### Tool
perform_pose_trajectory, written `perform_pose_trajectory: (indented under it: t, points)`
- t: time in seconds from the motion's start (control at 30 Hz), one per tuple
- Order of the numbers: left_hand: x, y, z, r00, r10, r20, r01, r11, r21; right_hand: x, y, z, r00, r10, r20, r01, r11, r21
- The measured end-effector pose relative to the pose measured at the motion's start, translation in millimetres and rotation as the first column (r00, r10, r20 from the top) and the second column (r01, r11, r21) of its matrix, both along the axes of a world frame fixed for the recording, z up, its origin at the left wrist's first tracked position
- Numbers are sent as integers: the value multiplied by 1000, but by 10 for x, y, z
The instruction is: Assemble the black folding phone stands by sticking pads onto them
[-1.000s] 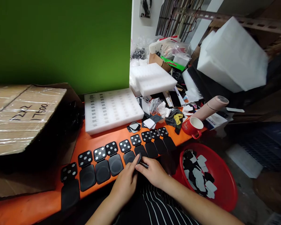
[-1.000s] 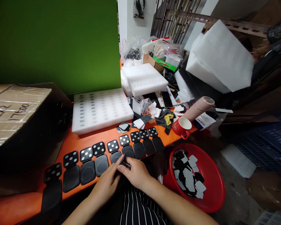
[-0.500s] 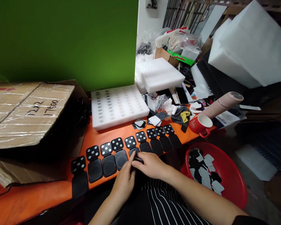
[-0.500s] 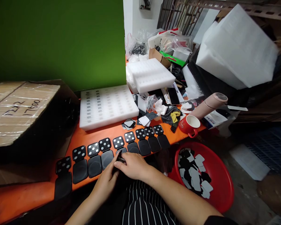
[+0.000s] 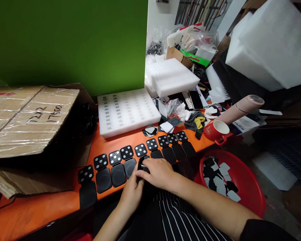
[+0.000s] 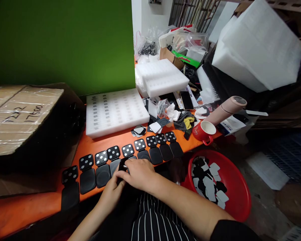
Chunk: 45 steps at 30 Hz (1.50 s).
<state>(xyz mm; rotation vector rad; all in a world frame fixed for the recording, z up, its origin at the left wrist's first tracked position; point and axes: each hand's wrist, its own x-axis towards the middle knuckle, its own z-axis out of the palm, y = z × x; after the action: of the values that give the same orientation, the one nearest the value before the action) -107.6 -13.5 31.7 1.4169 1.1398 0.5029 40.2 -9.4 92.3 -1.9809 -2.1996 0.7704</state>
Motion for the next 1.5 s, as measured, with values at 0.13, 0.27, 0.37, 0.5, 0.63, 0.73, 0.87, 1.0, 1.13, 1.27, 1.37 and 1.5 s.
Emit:
perform_pose_trajectory:
  t: [0.13, 0.27, 0.37, 0.5, 0.63, 0.73, 0.87, 1.0, 1.13, 1.27, 1.37, 1.5]
  points:
    - [7, 21, 21, 988, 99, 115, -85, 989, -121, -7, 27, 7, 1000, -22, -20, 22, 1000, 22]
    - [16, 41, 154, 923, 257, 288, -135, 914, -384, -3, 43, 7, 996, -45, -81, 46, 999, 16]
    - [5, 46, 277, 889, 340, 307, -97, 794, -600, 17, 48, 8, 981, 4, -193, -4, 1000, 0]
    - [-8, 43, 250, 875, 384, 295, -83, 719, -690, 34, 55, 22, 951, 66, -301, -66, 998, 8]
    - [1, 48, 61, 945, 235, 228, -163, 941, -297, -16, 45, 76, 985, 126, -116, -126, 992, 10]
    - [-7, 45, 4, 995, 95, 36, -95, 995, -3, -68, 28, 130, 987, 163, 1, -163, 987, 11]
    - [-44, 24, 24, 997, -19, -78, 28, 993, 113, -103, 16, 171, 981, 195, -11, -195, 981, 0]
    - [-70, 11, 23, 992, -26, -121, 45, 987, 155, -138, 15, 135, 984, 180, 11, -180, 983, -19]
    - [-82, 16, 4, 988, -26, -149, 54, 982, 180, -157, 20, 93, 984, 176, 12, -175, 984, -29]
    - [-99, 26, 4, 982, -85, -168, 117, 975, 190, -131, 29, 77, 990, 138, -30, -140, 988, -61]
    - [-93, 43, 40, 987, -93, -133, 111, 985, 135, -103, 46, 8, 987, 41, -153, -53, 996, -70]
    - [-45, 66, 100, 997, 30, 74, -22, 994, -104, -58, 90, -180, 821, -188, -540, 63, 968, -241]
